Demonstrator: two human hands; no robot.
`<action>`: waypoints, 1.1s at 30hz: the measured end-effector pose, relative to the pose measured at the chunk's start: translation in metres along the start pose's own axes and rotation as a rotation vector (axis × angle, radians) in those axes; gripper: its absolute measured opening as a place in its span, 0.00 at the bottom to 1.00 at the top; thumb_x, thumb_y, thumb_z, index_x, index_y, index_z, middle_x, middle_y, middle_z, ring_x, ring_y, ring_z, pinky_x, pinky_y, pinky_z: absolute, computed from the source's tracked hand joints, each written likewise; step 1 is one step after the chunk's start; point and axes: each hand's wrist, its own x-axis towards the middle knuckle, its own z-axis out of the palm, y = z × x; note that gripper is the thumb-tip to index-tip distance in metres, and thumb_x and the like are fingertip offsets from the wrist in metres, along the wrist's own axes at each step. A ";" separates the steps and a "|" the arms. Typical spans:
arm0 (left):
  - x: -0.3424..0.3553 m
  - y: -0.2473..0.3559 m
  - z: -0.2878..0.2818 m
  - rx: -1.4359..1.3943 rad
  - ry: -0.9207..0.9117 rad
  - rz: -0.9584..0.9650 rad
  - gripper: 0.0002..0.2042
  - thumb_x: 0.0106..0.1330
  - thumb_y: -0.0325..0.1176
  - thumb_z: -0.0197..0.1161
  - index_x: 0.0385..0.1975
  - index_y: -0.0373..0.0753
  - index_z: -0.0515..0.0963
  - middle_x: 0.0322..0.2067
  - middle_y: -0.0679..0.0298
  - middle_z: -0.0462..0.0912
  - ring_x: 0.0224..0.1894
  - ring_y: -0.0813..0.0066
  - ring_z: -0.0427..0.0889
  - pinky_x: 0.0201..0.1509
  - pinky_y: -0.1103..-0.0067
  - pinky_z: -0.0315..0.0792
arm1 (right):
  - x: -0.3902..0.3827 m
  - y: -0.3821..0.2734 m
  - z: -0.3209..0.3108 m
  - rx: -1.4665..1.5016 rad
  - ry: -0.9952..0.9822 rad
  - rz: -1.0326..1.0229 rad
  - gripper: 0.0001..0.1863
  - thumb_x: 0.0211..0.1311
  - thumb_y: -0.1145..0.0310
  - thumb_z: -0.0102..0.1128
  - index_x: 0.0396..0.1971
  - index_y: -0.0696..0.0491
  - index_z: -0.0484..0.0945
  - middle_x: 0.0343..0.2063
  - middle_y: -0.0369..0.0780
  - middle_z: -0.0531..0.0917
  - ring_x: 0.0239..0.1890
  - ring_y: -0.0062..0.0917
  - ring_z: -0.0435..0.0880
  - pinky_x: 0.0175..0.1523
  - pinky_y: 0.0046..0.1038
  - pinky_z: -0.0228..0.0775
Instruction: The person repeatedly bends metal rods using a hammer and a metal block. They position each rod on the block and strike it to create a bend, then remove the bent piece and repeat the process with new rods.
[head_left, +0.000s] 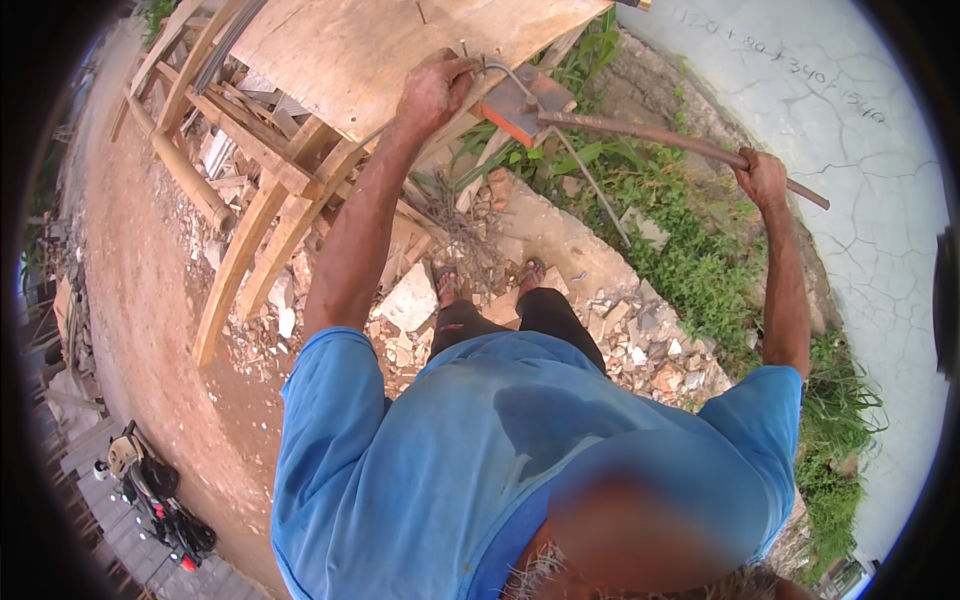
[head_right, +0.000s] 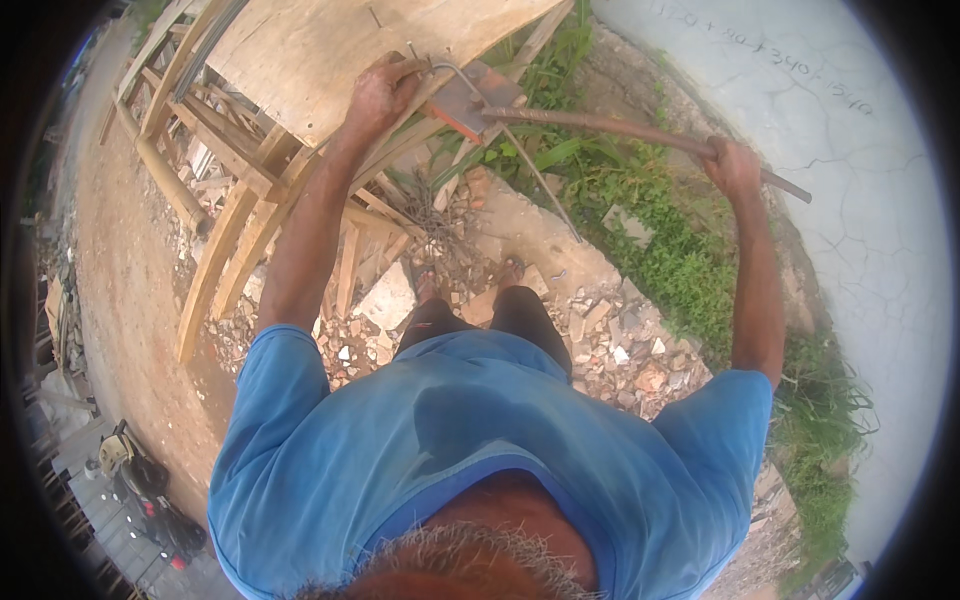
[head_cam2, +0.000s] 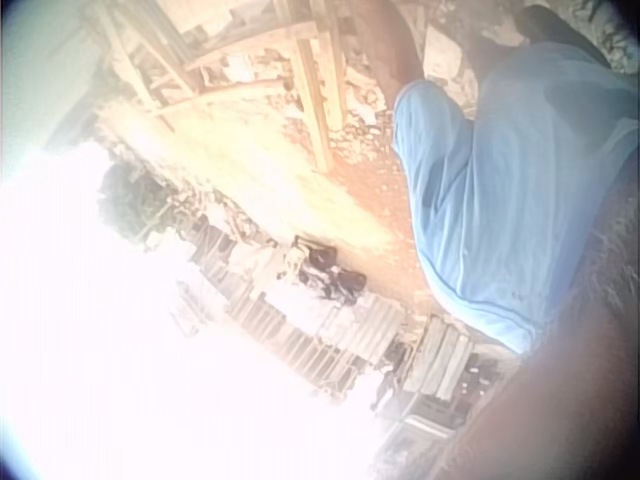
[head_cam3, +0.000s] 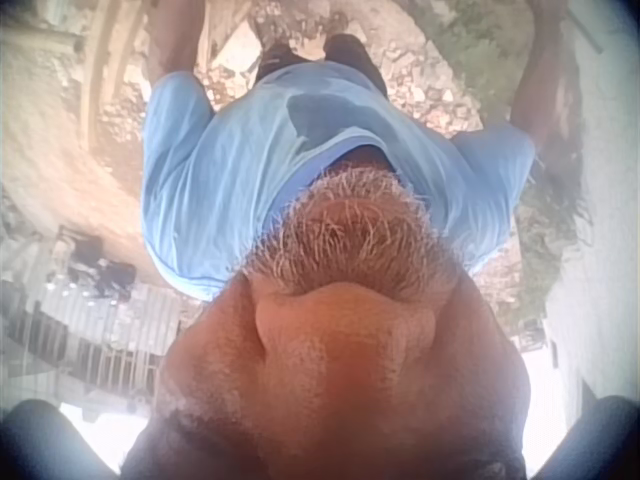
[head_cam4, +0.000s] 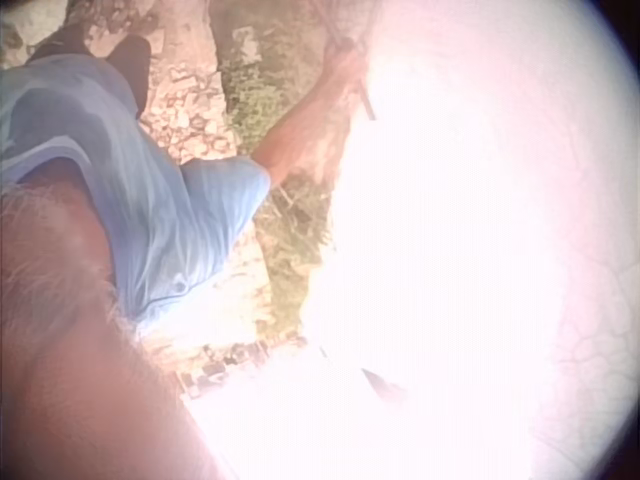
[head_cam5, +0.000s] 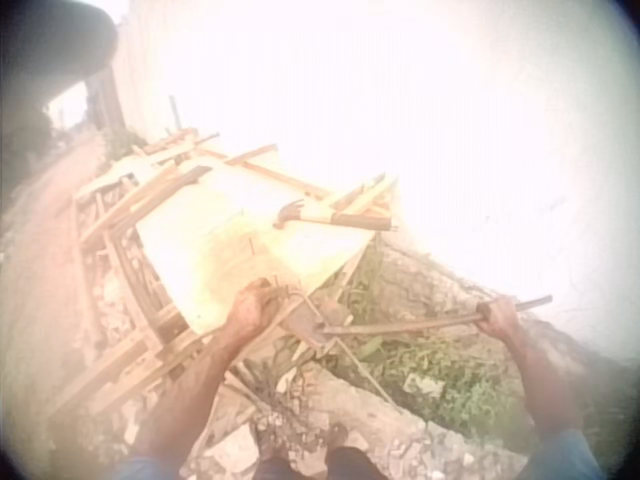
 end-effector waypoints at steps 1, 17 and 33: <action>0.000 0.000 0.000 -0.003 -0.009 -0.006 0.12 0.64 0.33 0.60 0.43 0.39 0.84 0.35 0.53 0.81 0.41 0.52 0.81 0.47 0.63 0.74 | -0.002 -0.001 0.000 -0.004 -0.007 0.000 0.12 0.57 0.57 0.63 0.26 0.51 0.82 0.21 0.48 0.82 0.28 0.48 0.83 0.34 0.45 0.74; 0.001 -0.013 0.010 -0.068 0.022 0.045 0.12 0.63 0.32 0.59 0.42 0.40 0.84 0.35 0.53 0.81 0.42 0.51 0.81 0.48 0.63 0.74 | -0.077 -0.043 -0.001 0.046 -0.114 0.237 0.14 0.59 0.54 0.61 0.32 0.49 0.84 0.23 0.48 0.83 0.29 0.47 0.84 0.35 0.45 0.75; 0.010 -0.030 0.025 -0.120 0.055 0.129 0.10 0.61 0.33 0.59 0.39 0.41 0.84 0.34 0.51 0.82 0.40 0.48 0.81 0.47 0.60 0.74 | -0.223 -0.301 -0.116 0.158 -0.249 0.861 0.34 0.69 0.35 0.44 0.42 0.55 0.81 0.25 0.53 0.84 0.31 0.48 0.85 0.37 0.46 0.74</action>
